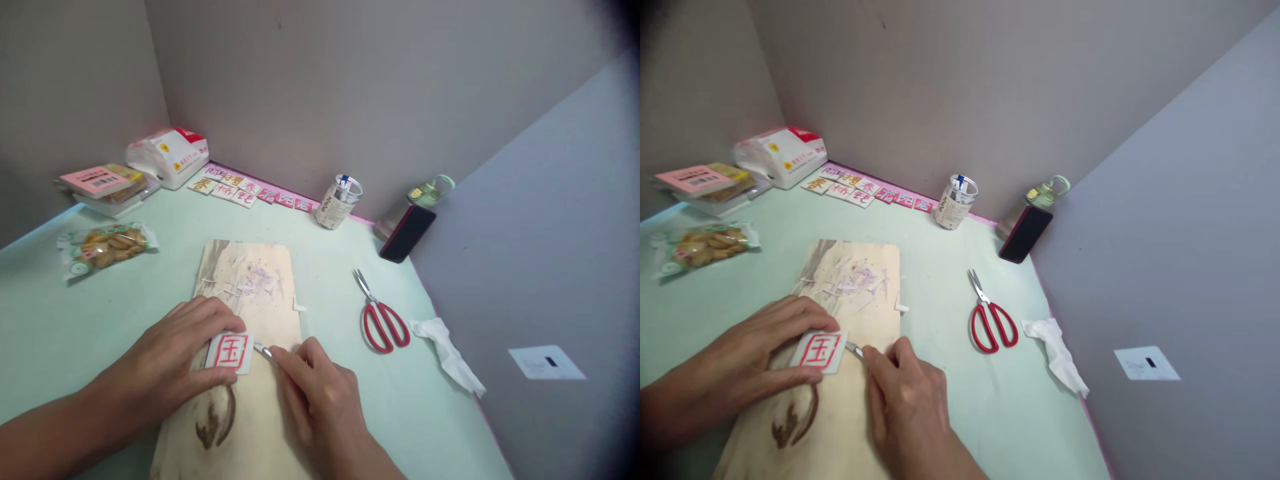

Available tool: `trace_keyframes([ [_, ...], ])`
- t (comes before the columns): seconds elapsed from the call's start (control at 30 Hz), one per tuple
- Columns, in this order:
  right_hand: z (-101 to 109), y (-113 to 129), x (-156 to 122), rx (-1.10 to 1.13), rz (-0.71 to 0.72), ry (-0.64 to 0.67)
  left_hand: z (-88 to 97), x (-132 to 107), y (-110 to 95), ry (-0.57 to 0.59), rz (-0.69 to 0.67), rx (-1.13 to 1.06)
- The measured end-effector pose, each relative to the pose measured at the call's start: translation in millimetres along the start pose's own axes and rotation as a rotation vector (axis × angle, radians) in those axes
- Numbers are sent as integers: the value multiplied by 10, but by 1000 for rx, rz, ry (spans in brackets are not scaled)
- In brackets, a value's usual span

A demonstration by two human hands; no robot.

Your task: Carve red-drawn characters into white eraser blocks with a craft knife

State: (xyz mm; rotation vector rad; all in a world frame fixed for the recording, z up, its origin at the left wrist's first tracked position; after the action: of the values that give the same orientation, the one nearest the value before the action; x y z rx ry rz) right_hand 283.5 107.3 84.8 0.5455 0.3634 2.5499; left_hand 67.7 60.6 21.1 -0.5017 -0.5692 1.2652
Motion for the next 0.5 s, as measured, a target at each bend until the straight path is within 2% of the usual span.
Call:
trace_keyframes([
  [0.5,-11,-30,36,5,-32,-7,14,-6,-3,20,23,7],
])
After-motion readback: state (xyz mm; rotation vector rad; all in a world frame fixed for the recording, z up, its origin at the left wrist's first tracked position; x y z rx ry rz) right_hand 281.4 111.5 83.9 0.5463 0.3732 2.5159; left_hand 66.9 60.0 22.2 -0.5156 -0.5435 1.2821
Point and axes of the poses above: each hand's wrist, its own x-axis towards the middle knuckle, its own z-axis out of the back of the hand, y = z × x, the point moved 7 cm from there along x, towards the middle knuckle, and after that the axes turned 8 degrees about y, right-handed, at the moved point
